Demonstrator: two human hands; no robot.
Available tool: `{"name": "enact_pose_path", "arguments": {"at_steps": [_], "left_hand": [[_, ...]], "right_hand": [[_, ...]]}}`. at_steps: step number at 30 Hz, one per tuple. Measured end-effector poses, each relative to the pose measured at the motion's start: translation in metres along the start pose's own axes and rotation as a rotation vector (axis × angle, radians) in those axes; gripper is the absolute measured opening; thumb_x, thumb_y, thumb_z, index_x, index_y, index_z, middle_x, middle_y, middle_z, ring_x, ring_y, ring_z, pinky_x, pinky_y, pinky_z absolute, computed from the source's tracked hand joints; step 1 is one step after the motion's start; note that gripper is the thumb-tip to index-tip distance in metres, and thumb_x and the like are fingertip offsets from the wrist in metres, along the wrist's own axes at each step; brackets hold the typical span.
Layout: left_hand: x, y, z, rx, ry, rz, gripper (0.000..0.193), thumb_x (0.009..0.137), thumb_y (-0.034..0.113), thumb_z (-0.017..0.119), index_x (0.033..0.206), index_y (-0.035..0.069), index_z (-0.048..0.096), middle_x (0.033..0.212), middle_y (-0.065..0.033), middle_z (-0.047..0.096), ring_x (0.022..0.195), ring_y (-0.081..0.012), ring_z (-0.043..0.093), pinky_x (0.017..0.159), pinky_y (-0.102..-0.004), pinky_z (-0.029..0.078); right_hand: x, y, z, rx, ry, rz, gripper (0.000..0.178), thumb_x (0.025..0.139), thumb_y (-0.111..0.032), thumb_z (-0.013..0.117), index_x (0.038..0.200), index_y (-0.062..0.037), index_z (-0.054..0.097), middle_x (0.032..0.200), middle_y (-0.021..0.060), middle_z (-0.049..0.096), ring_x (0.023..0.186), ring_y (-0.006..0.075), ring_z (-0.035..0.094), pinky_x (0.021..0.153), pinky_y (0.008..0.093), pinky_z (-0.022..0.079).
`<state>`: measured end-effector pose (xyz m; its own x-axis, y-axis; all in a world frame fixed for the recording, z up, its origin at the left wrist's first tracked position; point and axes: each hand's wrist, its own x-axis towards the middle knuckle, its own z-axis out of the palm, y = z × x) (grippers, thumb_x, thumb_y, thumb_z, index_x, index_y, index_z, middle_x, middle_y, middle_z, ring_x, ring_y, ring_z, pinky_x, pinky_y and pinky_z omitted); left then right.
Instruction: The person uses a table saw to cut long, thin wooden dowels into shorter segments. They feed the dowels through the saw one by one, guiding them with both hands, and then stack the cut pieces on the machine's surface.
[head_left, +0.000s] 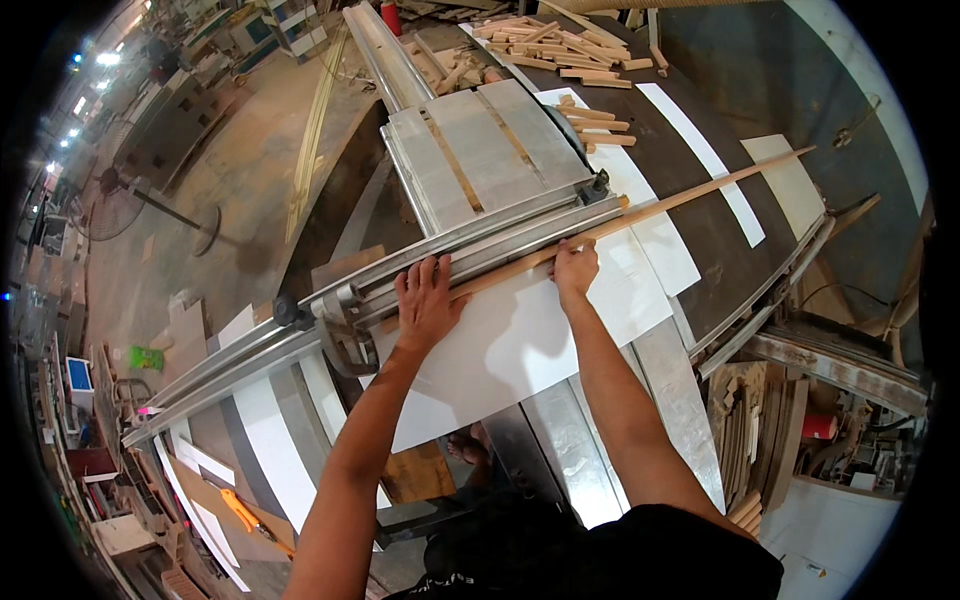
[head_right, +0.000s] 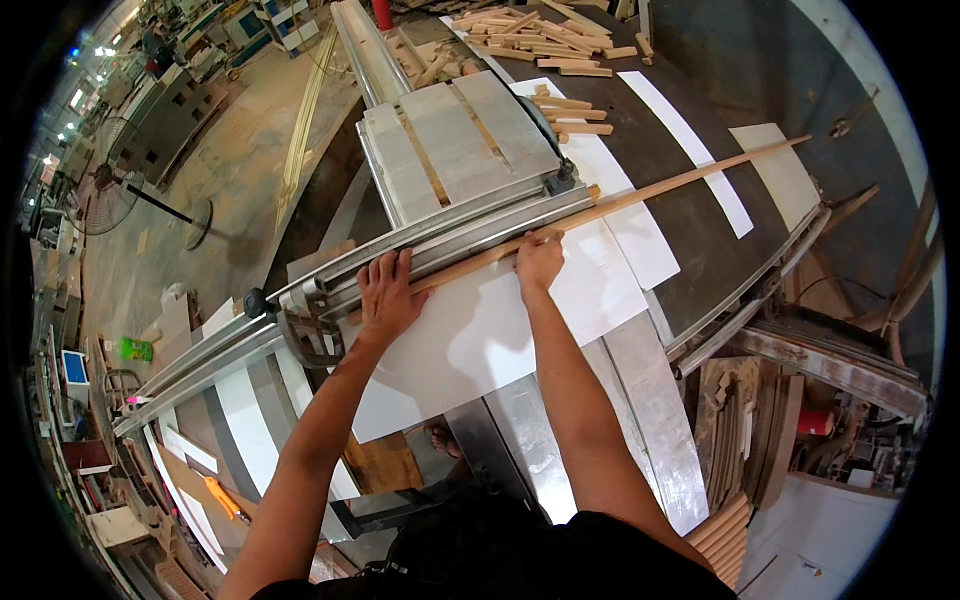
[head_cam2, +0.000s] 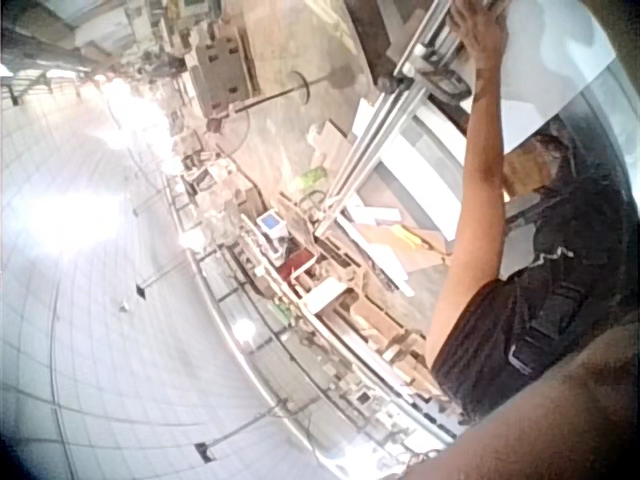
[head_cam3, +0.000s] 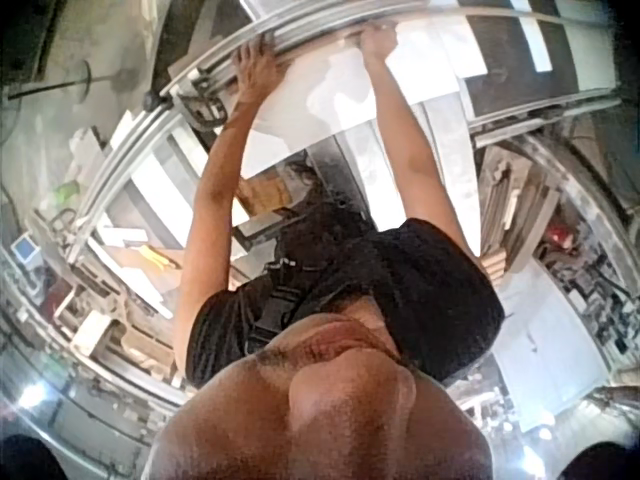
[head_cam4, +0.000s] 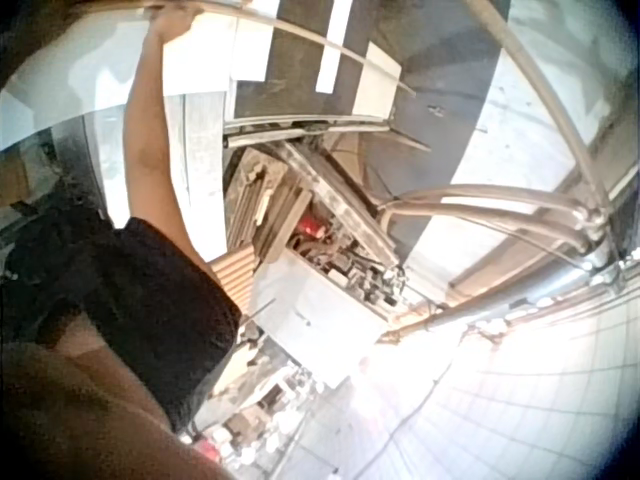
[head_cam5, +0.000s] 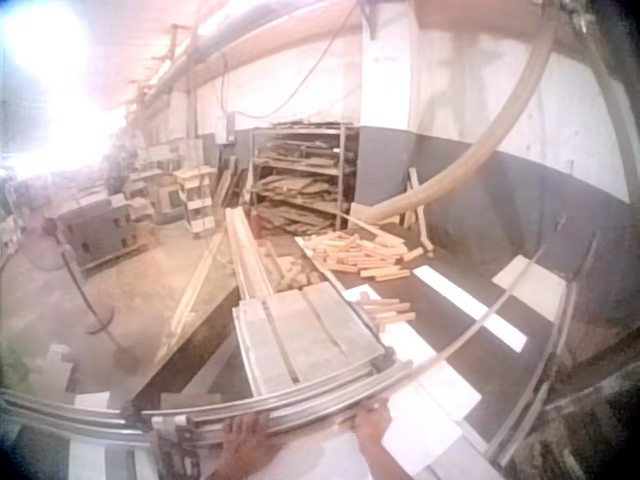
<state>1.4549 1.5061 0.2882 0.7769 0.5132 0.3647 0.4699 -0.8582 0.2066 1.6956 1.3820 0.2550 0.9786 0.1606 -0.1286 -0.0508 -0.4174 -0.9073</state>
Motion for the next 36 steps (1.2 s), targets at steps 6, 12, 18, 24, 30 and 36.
{"name": "enact_pose_path", "arguments": {"at_steps": [6, 12, 18, 24, 30, 36], "left_hand": [[0.005, -0.003, -0.013, -0.039, -0.136, 0.0, 0.082, 0.077, 0.026, 0.082, 0.146, 0.008, 0.042, 0.136, -0.0133, 0.048, 0.127, -0.0336, 0.044, 0.105, -0.0517, 0.03], [0.006, -0.008, -0.019, -0.021, -0.18, 0.029, 0.082, 0.078, 0.023, 0.08, 0.147, 0.006, 0.04, 0.139, -0.0149, 0.047, 0.129, -0.0352, 0.042, 0.106, -0.0523, 0.029], [0.022, 0.021, -0.014, -0.031, -0.224, -0.113, 0.089, 0.073, 0.039, 0.084, 0.143, 0.004, 0.043, 0.131, -0.0143, 0.049, 0.126, -0.0334, 0.044, 0.105, -0.0502, 0.03], [0.072, 0.077, 0.024, 0.011, -0.146, 0.031, 0.089, 0.069, 0.051, 0.085, 0.135, 0.001, 0.051, 0.119, -0.0109, 0.054, 0.114, -0.0282, 0.05, 0.095, -0.0437, 0.037], [0.08, 0.08, 0.051, 0.069, -0.073, 0.025, 0.083, 0.072, 0.06, 0.079, 0.129, 0.003, 0.056, 0.113, -0.0068, 0.058, 0.106, -0.0243, 0.054, 0.089, -0.0383, 0.039], [0.077, 0.077, 0.051, 0.116, -0.039, 0.055, 0.084, 0.074, 0.062, 0.076, 0.129, 0.002, 0.056, 0.115, -0.0091, 0.059, 0.107, -0.0259, 0.054, 0.095, -0.041, 0.04]], "right_hand": [[-0.01, 0.002, 0.01, -0.056, -0.039, -0.009, 0.038, 0.092, -0.022, 0.067, 0.109, 0.0058, 0.048, 0.07, 0.0227, 0.069, 0.062, 0.0386, 0.07, 0.062, 0.0473, 0.058], [-0.011, 0.016, 0.028, -0.185, -0.014, -0.006, 0.053, 0.09, -0.025, 0.068, 0.123, 0.0094, 0.046, 0.087, 0.0321, 0.069, 0.086, 0.0496, 0.069, 0.075, 0.0545, 0.056], [-0.011, 0.019, 0.024, -0.154, 0.006, -0.03, 0.057, 0.091, -0.026, 0.067, 0.129, 0.0117, 0.047, 0.088, 0.0323, 0.069, 0.085, 0.0485, 0.069, 0.076, 0.0536, 0.056], [-0.023, -0.001, 0.01, -0.17, -0.009, -0.061, 0.053, 0.092, -0.027, 0.068, 0.127, 0.0101, 0.052, 0.087, 0.0284, 0.071, 0.081, 0.044, 0.071, 0.074, 0.0513, 0.057], [-0.021, 0.008, 0.016, -0.109, 0.001, -0.017, 0.058, 0.092, -0.027, 0.07, 0.133, 0.0099, 0.05, 0.076, 0.0226, 0.071, 0.072, 0.0398, 0.071, 0.067, 0.048, 0.056], [-0.035, -0.012, -0.013, 0.21, -0.206, 0.113, 0.067, 0.095, -0.016, 0.068, 0.152, 0.0041, 0.038, 0.073, 0.0111, 0.066, 0.048, 0.0142, 0.06, 0.043, 0.031, 0.048]]}}
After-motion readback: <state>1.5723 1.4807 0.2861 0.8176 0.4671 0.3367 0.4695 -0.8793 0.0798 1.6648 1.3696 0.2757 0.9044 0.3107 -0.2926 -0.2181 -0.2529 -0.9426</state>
